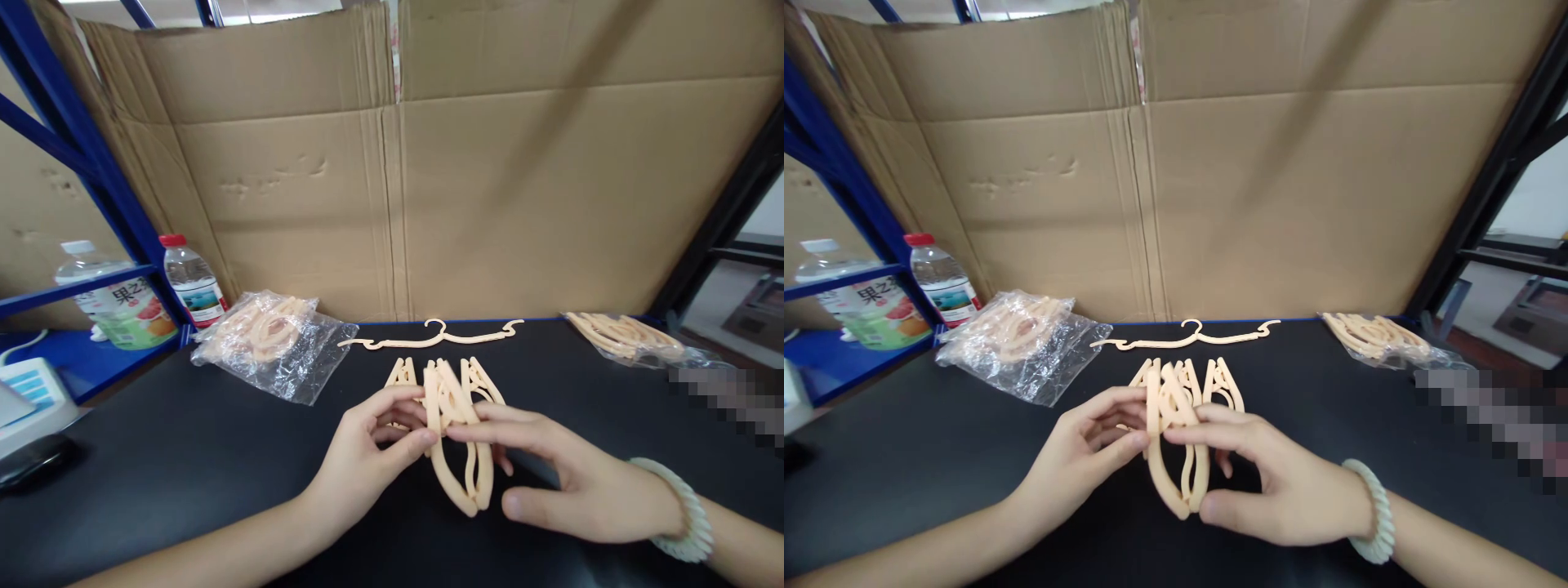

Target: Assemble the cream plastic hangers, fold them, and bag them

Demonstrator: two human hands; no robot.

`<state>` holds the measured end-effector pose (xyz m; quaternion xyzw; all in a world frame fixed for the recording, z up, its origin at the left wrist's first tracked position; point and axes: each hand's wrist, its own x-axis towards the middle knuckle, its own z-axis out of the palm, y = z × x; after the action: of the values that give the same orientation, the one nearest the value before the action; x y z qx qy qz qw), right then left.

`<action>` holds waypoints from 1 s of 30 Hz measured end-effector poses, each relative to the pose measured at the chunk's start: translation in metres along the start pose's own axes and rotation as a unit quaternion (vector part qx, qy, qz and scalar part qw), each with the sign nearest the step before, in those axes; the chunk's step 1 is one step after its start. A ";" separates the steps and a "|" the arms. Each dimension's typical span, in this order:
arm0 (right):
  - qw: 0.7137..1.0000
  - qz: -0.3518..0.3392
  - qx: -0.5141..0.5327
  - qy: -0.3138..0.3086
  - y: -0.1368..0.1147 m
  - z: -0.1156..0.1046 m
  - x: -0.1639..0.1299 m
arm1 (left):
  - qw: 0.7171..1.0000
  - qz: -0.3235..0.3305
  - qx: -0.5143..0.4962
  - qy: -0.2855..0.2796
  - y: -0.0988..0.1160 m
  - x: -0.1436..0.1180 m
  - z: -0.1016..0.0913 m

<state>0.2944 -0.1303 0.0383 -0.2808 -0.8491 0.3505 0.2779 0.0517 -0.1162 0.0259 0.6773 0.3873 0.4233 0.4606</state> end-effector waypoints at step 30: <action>0.925 0.193 -0.326 -0.019 0.036 -0.038 -0.010 | 0.827 0.150 0.516 -0.165 -0.024 -0.017 -0.006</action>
<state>0.3374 -0.0990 0.0315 -0.5076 -0.8511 0.1062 0.0813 0.0371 -0.1229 0.0008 0.9259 0.3609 0.1072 0.0314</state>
